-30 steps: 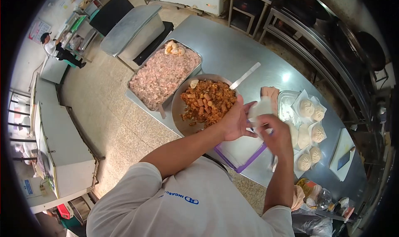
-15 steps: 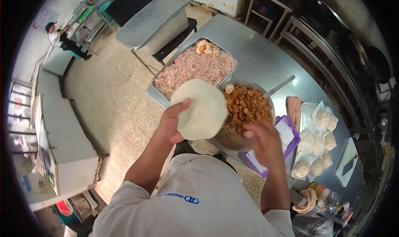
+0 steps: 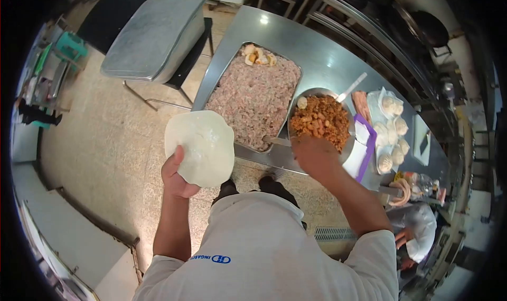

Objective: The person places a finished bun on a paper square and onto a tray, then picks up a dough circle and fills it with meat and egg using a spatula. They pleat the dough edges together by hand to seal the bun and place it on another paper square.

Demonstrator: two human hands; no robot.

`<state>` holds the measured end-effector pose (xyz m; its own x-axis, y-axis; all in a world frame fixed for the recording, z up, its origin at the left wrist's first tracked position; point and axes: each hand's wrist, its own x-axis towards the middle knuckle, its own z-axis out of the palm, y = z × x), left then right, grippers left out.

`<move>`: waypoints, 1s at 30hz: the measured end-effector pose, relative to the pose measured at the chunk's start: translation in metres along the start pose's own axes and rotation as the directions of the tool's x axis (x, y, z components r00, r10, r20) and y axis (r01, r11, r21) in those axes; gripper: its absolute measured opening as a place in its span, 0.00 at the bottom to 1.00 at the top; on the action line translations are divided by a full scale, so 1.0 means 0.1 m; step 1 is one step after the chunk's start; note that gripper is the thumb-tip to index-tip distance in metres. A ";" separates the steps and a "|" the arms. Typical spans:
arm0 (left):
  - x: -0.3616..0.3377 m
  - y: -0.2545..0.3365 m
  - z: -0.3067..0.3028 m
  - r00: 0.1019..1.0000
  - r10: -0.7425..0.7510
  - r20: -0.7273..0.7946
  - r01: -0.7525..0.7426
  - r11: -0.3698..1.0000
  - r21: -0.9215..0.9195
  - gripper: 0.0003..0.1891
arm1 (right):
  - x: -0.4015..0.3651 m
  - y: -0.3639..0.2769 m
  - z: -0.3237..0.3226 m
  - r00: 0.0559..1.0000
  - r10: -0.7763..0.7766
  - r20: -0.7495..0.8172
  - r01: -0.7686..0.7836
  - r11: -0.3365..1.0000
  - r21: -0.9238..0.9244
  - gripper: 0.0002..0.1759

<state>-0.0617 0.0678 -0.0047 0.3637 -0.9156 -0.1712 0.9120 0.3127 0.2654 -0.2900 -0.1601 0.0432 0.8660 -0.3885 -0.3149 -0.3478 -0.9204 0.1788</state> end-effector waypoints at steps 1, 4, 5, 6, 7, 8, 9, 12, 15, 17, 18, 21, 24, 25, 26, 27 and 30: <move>0.02 0.13 -0.14 0.993 -0.106 -0.054 0.114 0.976 0.185 0.42 | -0.10 0.08 -0.12 0.998 0.052 0.041 -0.054 0.997 0.054 0.09; 0.05 0.20 -0.34 0.972 -0.226 -0.068 0.235 0.903 0.361 0.44 | -0.56 0.44 -0.27 0.984 0.156 -0.091 -0.153 0.988 0.038 0.10; 0.05 0.19 -0.36 0.970 -0.243 -0.022 0.233 0.898 0.373 0.45 | -0.68 0.53 -0.33 0.956 0.282 -0.079 -0.268 0.952 0.150 0.11; 0.07 0.12 -0.28 0.965 -0.262 -0.014 0.248 0.894 0.372 0.45 | -0.80 0.62 -0.35 0.931 0.360 -0.057 -0.355 0.931 0.091 0.12; 0.09 -0.01 -0.14 0.968 -0.204 0.146 0.183 0.972 0.147 0.46 | -0.90 0.69 -0.34 0.894 0.448 -0.021 -0.446 0.893 0.068 0.15; 0.12 -0.09 -0.06 0.953 -0.112 0.280 0.144 0.985 -0.098 0.47 | -0.99 0.76 -0.30 0.846 0.533 0.012 -0.533 0.845 0.042 0.18; 0.17 -0.11 -0.11 0.948 -0.135 0.289 0.169 0.981 -0.096 0.47 | -1.07 0.82 -0.21 0.833 0.553 0.019 -0.554 0.832 0.042 0.18; 0.33 -0.16 -0.28 0.933 -0.311 0.178 0.295 0.949 0.113 0.48 | -1.23 0.97 0.30 0.738 0.674 -0.009 -0.674 0.738 0.027 0.14; 0.37 -0.28 -0.25 0.906 -0.403 0.130 0.359 0.895 0.266 0.46 | -1.31 1.00 0.86 0.716 0.695 0.057 -0.697 0.711 0.090 0.14; 0.31 -0.39 -0.21 0.922 -0.342 0.181 0.316 0.935 0.158 0.44 | -1.33 0.99 1.13 0.741 0.672 0.004 -0.657 0.723 0.213 0.16; 0.30 -0.44 -0.20 0.926 -0.335 0.172 0.308 0.937 0.167 0.44 | -1.29 1.00 1.20 0.748 0.664 0.003 -0.648 0.728 0.224 0.16; 0.31 -0.76 -0.20 0.914 -0.384 0.131 0.366 0.920 0.140 0.44 | -1.32 1.00 1.36 0.776 0.630 -0.013 -0.599 0.744 0.297 0.18; 0.26 -1.09 -0.23 0.918 -0.393 0.043 0.386 0.915 0.121 0.44 | -1.36 1.09 1.39 0.793 0.607 -0.044 -0.561 0.757 0.336 0.18; 0.23 -1.21 -0.22 0.911 -0.411 0.023 0.406 0.907 0.113 0.44 | -1.38 1.12 1.41 0.793 0.605 -0.072 -0.559 0.770 0.309 0.19; 0.21 -1.33 -0.23 0.905 -0.426 0.003 0.424 0.900 0.100 0.44 | -1.38 1.16 1.42 0.796 0.600 -0.079 -0.550 0.772 0.320 0.19; 0.19 -1.43 -0.27 0.889 -0.458 -0.025 0.458 0.882 0.111 0.43 | -1.38 1.19 1.42 0.803 0.588 -0.092 -0.535 0.781 0.322 0.19; 0.17 -1.74 -0.40 0.822 -0.560 -0.101 0.569 0.815 0.114 0.41 | -1.34 1.27 1.41 0.836 0.536 -0.119 -0.481 0.820 0.311 0.18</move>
<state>-0.2070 0.0082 -0.0919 -0.1927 -0.9026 -0.3850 0.9281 -0.2950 0.2270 -0.5003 -0.2314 -0.0230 0.5803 -0.8125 -0.0565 -0.8135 -0.5816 0.0082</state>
